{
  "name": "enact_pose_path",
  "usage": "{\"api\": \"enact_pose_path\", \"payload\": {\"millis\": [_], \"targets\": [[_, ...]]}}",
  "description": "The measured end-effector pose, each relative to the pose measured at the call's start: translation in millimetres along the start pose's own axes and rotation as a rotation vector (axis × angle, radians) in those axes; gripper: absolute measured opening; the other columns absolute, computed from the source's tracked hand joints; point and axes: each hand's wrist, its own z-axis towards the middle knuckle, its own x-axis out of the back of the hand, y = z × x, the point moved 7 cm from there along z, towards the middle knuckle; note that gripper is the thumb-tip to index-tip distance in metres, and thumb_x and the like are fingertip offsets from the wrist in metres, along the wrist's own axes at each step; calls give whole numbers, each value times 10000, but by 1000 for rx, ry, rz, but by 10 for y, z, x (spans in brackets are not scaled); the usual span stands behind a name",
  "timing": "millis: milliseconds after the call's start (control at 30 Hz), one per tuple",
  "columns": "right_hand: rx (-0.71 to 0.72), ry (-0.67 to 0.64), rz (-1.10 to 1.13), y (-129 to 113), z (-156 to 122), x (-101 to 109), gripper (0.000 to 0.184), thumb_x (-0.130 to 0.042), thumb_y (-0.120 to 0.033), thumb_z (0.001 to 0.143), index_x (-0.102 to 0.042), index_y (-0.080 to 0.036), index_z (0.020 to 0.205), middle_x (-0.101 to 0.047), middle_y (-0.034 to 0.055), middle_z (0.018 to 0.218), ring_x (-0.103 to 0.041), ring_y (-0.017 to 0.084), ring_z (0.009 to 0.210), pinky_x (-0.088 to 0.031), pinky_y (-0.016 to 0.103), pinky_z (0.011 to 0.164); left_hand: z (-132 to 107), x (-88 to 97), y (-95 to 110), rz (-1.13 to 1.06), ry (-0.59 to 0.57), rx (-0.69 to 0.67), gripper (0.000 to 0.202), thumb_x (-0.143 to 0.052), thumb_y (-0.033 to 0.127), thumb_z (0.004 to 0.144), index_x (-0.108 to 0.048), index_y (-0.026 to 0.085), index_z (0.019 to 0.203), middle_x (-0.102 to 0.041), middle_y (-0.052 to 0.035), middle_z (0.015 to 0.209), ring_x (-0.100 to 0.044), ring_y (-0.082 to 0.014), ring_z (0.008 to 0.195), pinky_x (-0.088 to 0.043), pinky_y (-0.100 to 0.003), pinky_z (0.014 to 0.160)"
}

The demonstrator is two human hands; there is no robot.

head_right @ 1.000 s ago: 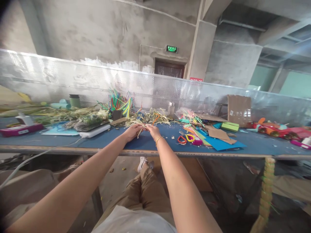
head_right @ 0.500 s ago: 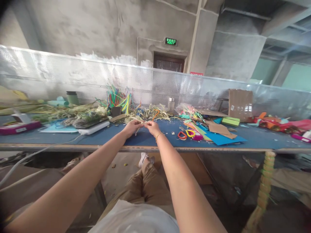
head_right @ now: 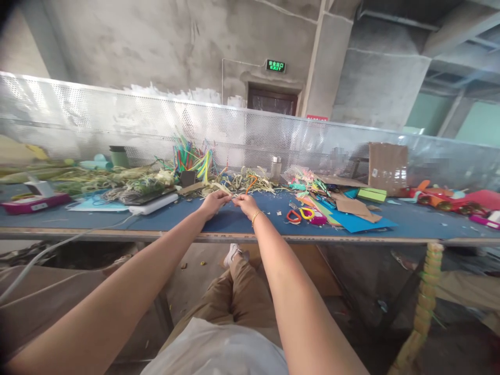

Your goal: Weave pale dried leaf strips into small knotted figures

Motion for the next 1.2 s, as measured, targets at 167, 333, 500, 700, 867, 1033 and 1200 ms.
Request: {"api": "enact_pose_path", "payload": {"millis": [167, 333, 500, 700, 867, 1033, 1200], "targets": [[83, 204, -73, -121, -24, 197, 281, -648, -459, 719, -680, -205, 835, -661, 1, 789, -576, 146, 746, -449, 281, 754, -55, -28, 100, 107, -76, -78, 315, -730, 453, 611, -656, 152, 669, -571, -1, 555, -473, -122, 537, -364, -255, 538], [330, 260, -418, -496, -170, 108, 337, -674, -416, 755, -689, -253, 1049, -663, 2, 820, -573, 164, 808, -410, 317, 851, -38, -23, 150, 191, -30, -228, 238, -668, 345, 667, -684, 157, 812, -574, 19, 566, -492, -121, 537, -393, -240, 552], [497, 267, -697, -787, -373, -71, 128, -635, -354, 835, -685, -246, 880, -664, 11, 841, -551, 187, 910, -295, 348, 919, -33, -32, 124, 264, -40, -259, 147, -589, 273, 666, -655, 142, 677, -604, -4, 573, -527, -126, 552, -399, -227, 545], [635, 196, -884, -923, -512, -236, 234, -465, -362, 945, -612, -224, 826, -642, 24, 848, -508, 183, 889, -250, 339, 885, -57, 41, 164, 343, 23, -247, 161, -522, 250, 648, -622, 144, 579, -608, -13, 562, -531, -140, 569, -392, -233, 546], [729, 124, -916, -968, -568, -318, 279, -406, -374, 966, -616, -220, 866, -645, 36, 865, -500, 185, 908, -239, 340, 915, -58, 127, 166, 357, 72, -263, 206, -502, 247, 629, -675, 136, 638, -632, -18, 608, -577, -182, 659, -418, -253, 595], [706, 53, -824, -903, -523, -329, 252, -437, -366, 949, -637, -228, 886, -661, 49, 887, -531, 195, 917, -266, 342, 936, -38, 110, 146, 269, 42, -253, 221, -569, 279, 642, -704, 139, 748, -677, -39, 714, -615, -217, 774, -461, -285, 691], [366, 350, -527, -576, -292, 79, 253, -496, -311, 877, -612, -204, 1075, -669, 68, 1003, -578, 201, 929, -353, 335, 917, -25, 49, 87, -32, 54, -105, 450, -762, 336, 556, -639, 152, 949, -673, -34, 789, -620, -170, 740, -477, -277, 675]]}}
